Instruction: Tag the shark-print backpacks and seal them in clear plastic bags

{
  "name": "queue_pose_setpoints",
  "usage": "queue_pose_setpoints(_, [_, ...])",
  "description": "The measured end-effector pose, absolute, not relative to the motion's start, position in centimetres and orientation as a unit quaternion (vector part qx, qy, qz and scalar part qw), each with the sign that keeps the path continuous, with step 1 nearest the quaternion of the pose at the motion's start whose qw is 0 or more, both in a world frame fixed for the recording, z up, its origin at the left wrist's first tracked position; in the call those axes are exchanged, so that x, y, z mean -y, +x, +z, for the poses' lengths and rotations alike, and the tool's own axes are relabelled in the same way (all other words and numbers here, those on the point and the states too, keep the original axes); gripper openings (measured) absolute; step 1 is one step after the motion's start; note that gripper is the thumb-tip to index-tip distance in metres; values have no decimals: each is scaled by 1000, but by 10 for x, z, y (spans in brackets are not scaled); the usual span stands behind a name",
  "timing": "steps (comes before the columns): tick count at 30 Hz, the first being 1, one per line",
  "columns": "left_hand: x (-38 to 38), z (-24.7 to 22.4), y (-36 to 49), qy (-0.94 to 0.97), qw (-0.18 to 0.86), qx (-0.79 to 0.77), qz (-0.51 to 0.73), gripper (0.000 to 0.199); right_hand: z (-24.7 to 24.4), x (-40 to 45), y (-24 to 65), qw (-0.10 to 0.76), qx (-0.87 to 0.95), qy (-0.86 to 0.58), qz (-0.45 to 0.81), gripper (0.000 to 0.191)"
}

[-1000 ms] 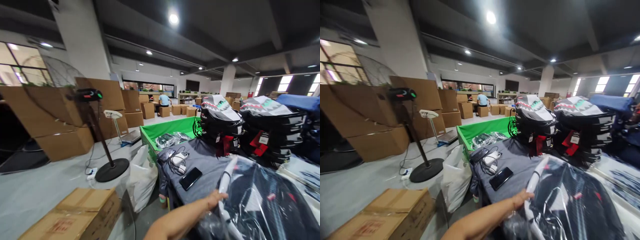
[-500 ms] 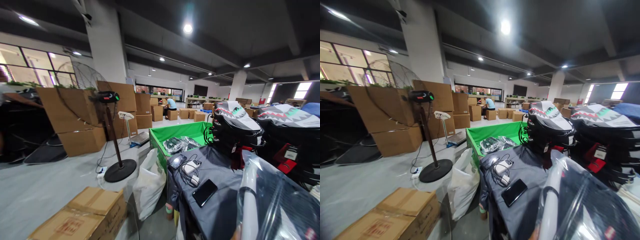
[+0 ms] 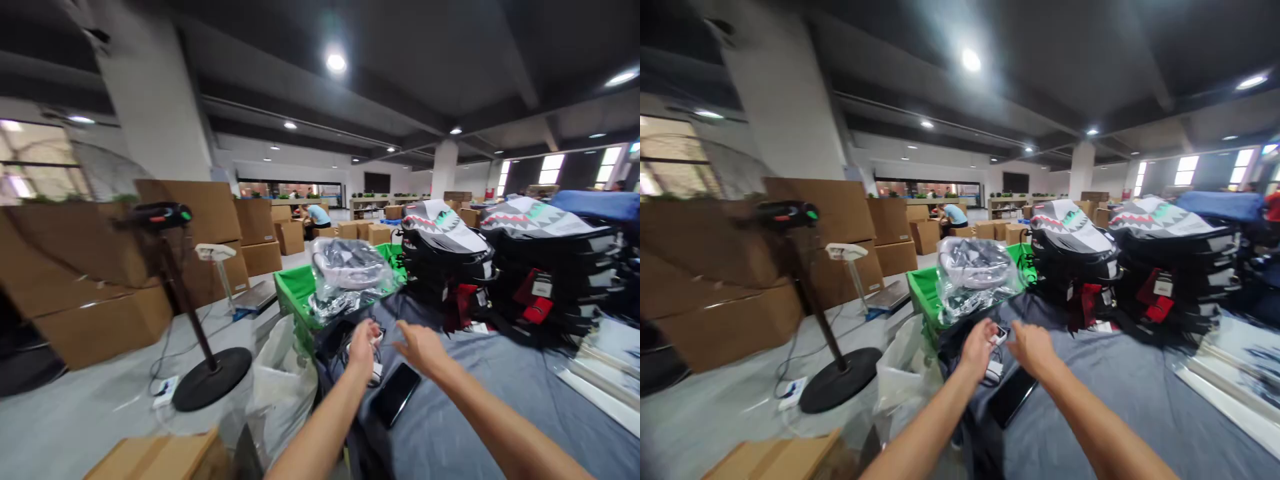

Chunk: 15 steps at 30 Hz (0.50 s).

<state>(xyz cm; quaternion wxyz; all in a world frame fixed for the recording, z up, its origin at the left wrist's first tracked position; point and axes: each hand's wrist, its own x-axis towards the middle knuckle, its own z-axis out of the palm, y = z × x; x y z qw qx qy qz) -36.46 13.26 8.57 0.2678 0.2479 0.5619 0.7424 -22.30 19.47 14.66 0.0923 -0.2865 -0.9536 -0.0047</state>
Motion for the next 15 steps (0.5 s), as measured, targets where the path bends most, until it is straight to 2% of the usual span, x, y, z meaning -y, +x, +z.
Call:
queue_pose_setpoints(4, [-160,-3,-267,325,377,-541,678,62,115,-201,-181,-38,960,-277,-21,18])
queue_pose_setpoints(7, [-181,-35,-225,392,424,-528,623,60,105,-234,-129,-77,944,-319,-34,14])
queue_pose_setpoints(12, [-227,-54,-212,478,424,-516,570,39,138,-319,-71,-74,915,-384,-103,6])
queue_pose_setpoints(15, [-239,-75,-212,527,396,-527,537,24,162,-380,-62,-17,918,-372,-137,9])
